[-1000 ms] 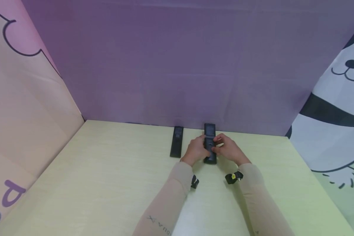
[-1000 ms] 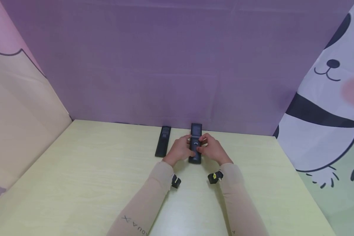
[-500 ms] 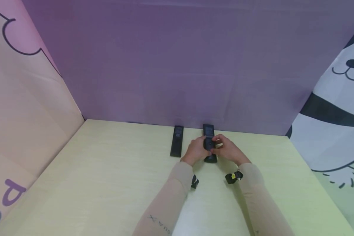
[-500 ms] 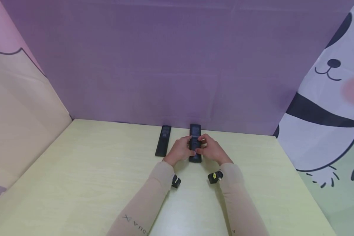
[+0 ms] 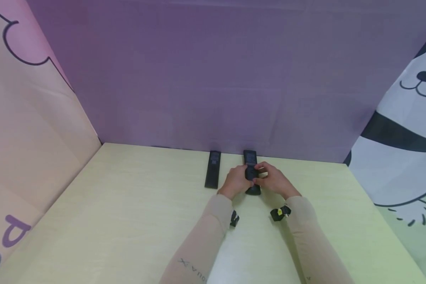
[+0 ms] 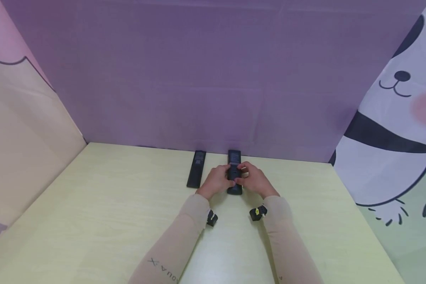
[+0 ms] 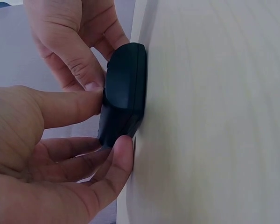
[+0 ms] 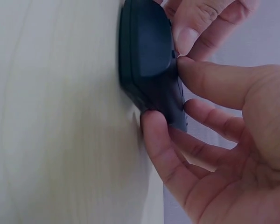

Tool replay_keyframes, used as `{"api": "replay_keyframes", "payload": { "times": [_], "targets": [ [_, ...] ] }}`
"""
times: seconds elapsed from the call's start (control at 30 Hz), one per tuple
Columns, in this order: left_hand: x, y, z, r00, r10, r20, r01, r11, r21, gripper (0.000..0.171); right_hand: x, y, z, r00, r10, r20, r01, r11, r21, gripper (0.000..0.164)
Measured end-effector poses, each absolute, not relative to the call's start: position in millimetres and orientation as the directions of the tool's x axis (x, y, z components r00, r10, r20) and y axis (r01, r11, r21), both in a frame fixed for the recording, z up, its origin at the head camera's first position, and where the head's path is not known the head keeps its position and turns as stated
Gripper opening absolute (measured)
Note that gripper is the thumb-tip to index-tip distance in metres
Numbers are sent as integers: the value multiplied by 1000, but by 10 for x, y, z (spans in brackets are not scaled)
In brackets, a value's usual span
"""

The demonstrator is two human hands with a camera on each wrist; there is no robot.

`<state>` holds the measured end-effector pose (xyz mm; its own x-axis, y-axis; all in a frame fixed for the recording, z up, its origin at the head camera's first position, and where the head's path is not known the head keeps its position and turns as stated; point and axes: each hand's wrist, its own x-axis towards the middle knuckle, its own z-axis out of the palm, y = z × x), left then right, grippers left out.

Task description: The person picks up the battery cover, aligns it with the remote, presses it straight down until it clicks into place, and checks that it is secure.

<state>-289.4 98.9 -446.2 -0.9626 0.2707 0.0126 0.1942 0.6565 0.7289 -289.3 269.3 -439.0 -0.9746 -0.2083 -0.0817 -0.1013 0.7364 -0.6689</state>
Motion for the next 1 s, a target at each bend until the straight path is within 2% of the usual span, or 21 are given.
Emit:
{"api": "replay_keyframes", "payload": {
  "times": [0.23, 0.63, 1.0],
  "targets": [
    [-2887, 994, -4466, -964, 267, 11, 193, 667, 720, 51, -2897, 2717, -4410, -975, -216, -52, -123, 721, -682, 47],
    [-2883, 990, -4455, -963, 270, 2, 192, 681, 707, 43, -2911, 2713, -4430, -977, -200, -69, -99, 722, -684, 48],
    [-2893, 976, -4470, -958, 287, -18, 188, 671, 717, 52, -2893, 2714, -4436, -978, -198, -72, -93, 712, -696, 47]
  ]
}}
